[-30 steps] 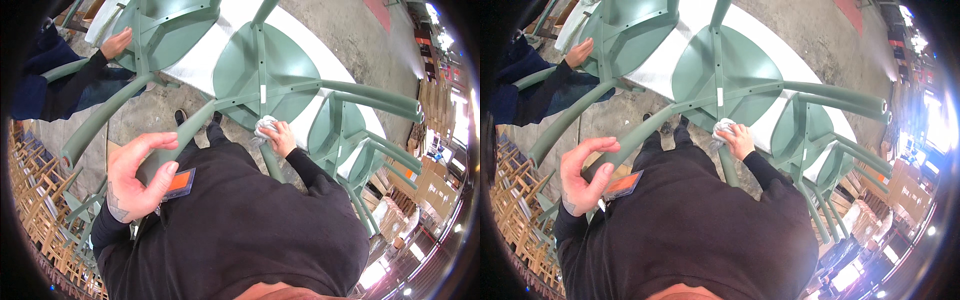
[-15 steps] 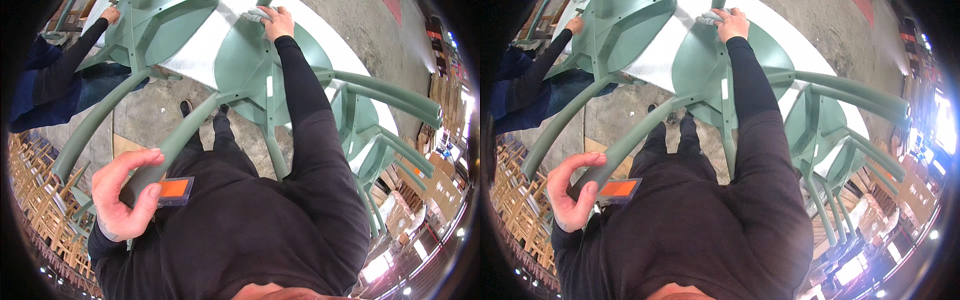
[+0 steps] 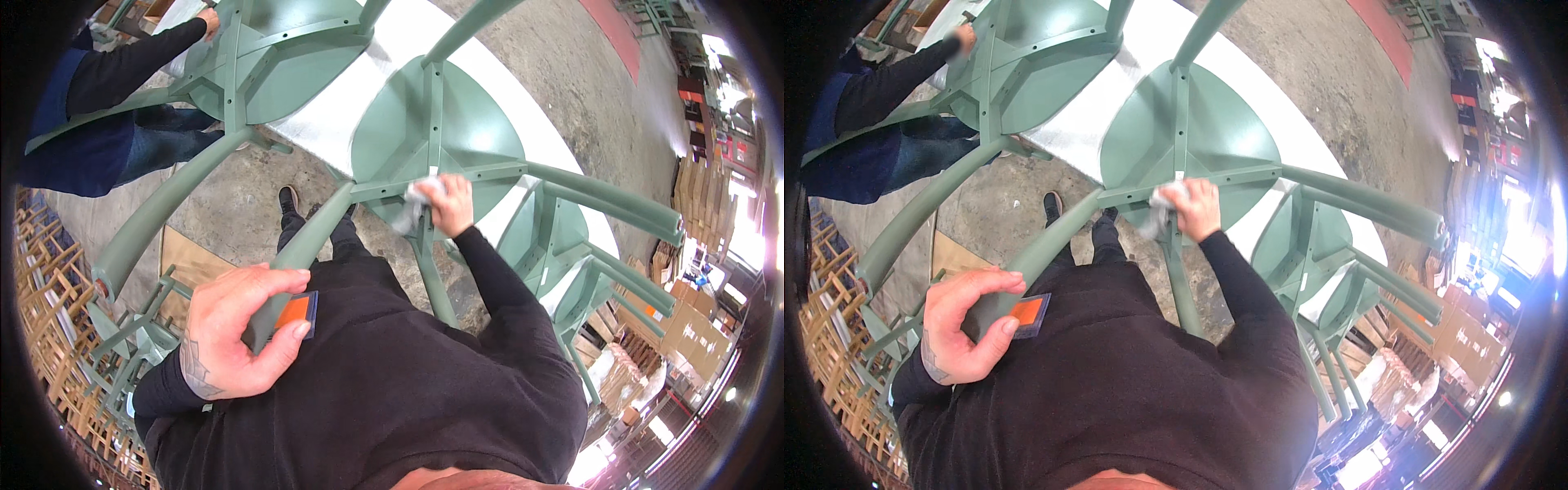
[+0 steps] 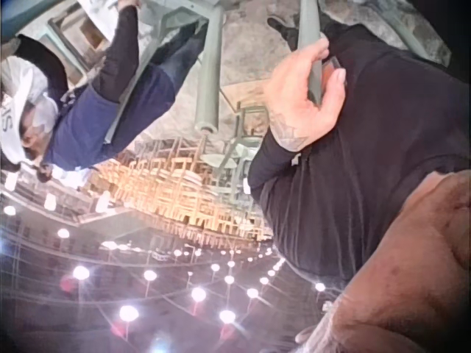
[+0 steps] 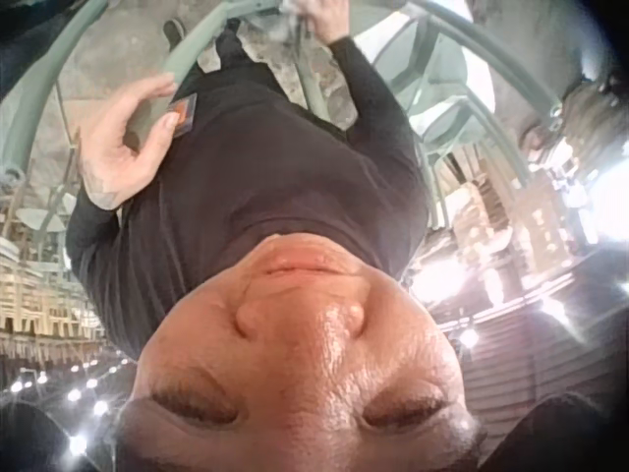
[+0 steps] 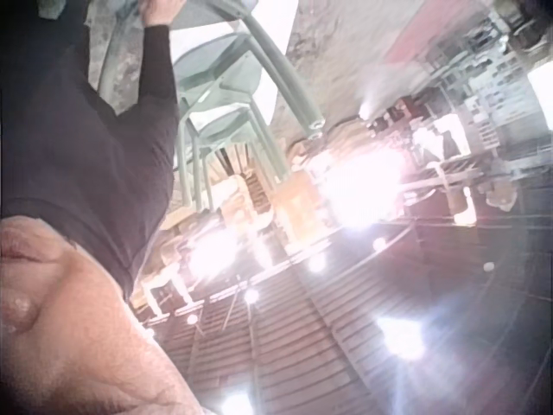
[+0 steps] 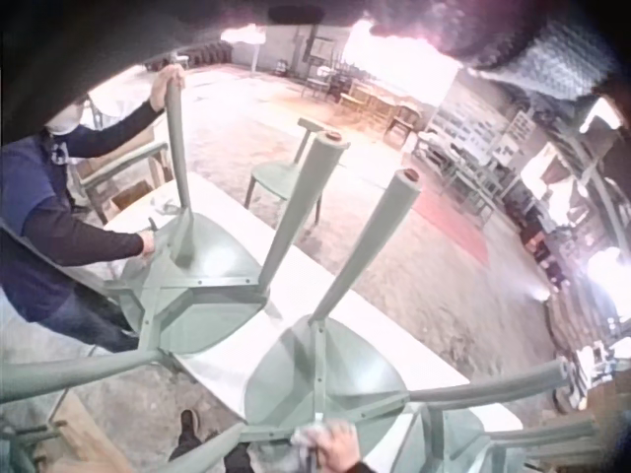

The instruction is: The person wipes the underside of several green chairs placed upside down on a white table using a white cloth. The person moves from chair to chair, wiping the seat and leg areas while another person works nearby.

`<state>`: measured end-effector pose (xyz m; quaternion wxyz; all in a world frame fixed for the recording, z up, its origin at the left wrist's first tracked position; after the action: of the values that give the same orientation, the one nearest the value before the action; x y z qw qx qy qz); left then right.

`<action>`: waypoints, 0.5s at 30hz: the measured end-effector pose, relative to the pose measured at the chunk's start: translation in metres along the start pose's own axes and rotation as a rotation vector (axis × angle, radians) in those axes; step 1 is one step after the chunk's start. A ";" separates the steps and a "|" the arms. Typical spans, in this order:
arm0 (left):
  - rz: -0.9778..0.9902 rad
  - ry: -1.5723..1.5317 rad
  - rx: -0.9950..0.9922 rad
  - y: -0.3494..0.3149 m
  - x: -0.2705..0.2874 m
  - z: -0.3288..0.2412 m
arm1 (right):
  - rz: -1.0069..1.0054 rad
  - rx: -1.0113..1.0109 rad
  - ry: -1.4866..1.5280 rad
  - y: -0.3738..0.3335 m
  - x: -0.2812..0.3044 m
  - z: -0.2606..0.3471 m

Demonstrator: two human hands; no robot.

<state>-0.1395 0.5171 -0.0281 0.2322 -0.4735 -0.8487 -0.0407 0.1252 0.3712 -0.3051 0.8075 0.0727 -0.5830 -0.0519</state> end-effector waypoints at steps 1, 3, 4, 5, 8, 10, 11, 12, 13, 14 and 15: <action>0.009 -0.005 0.020 0.002 0.000 0.001 | -0.065 -0.047 -0.043 0.030 0.000 -0.019; 0.038 0.004 0.060 0.001 0.000 0.001 | -0.205 -0.128 -0.127 0.088 -0.002 -0.062; 0.046 0.014 0.080 0.002 0.000 0.004 | -0.224 -0.174 -0.174 0.122 0.000 -0.080; 0.043 0.047 0.041 0.002 0.001 0.000 | -0.266 -0.241 -0.144 0.158 0.008 -0.105; -0.032 0.047 0.000 0.000 0.007 0.000 | -0.339 -0.336 -0.001 0.188 0.011 -0.126; 0.021 0.010 0.034 0.001 0.004 0.001 | -0.265 -0.314 0.017 0.171 0.001 -0.119; 0.025 -0.005 0.032 0.004 0.004 0.001 | -0.195 -0.269 -0.036 0.142 -0.007 -0.105; 0.004 -0.005 0.017 0.005 0.006 0.000 | -0.181 -0.222 0.079 0.113 -0.011 -0.091; -0.013 -0.004 0.014 0.004 0.005 -0.001 | -0.090 -0.192 0.170 0.083 -0.018 -0.074; -0.037 0.013 0.025 0.004 0.002 0.001 | 0.045 -0.177 0.026 0.066 -0.021 -0.050; -0.008 -0.071 0.042 0.002 -0.001 0.006 | 0.020 -0.138 0.022 0.049 -0.011 -0.038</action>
<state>-0.1394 0.5186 -0.0340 0.2117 -0.4665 -0.8588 -0.0072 0.1578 0.4232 -0.3180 0.8174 0.0119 -0.5699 -0.0830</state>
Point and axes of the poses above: each hand's wrist, its own y-axis towards the middle knuckle, its own x-axis out of the back of the hand, z = x × y, the point moved 10 cm from there along y, towards the middle knuckle, and after that the axes turned 4 degrees about x, right-handed, at the moved point
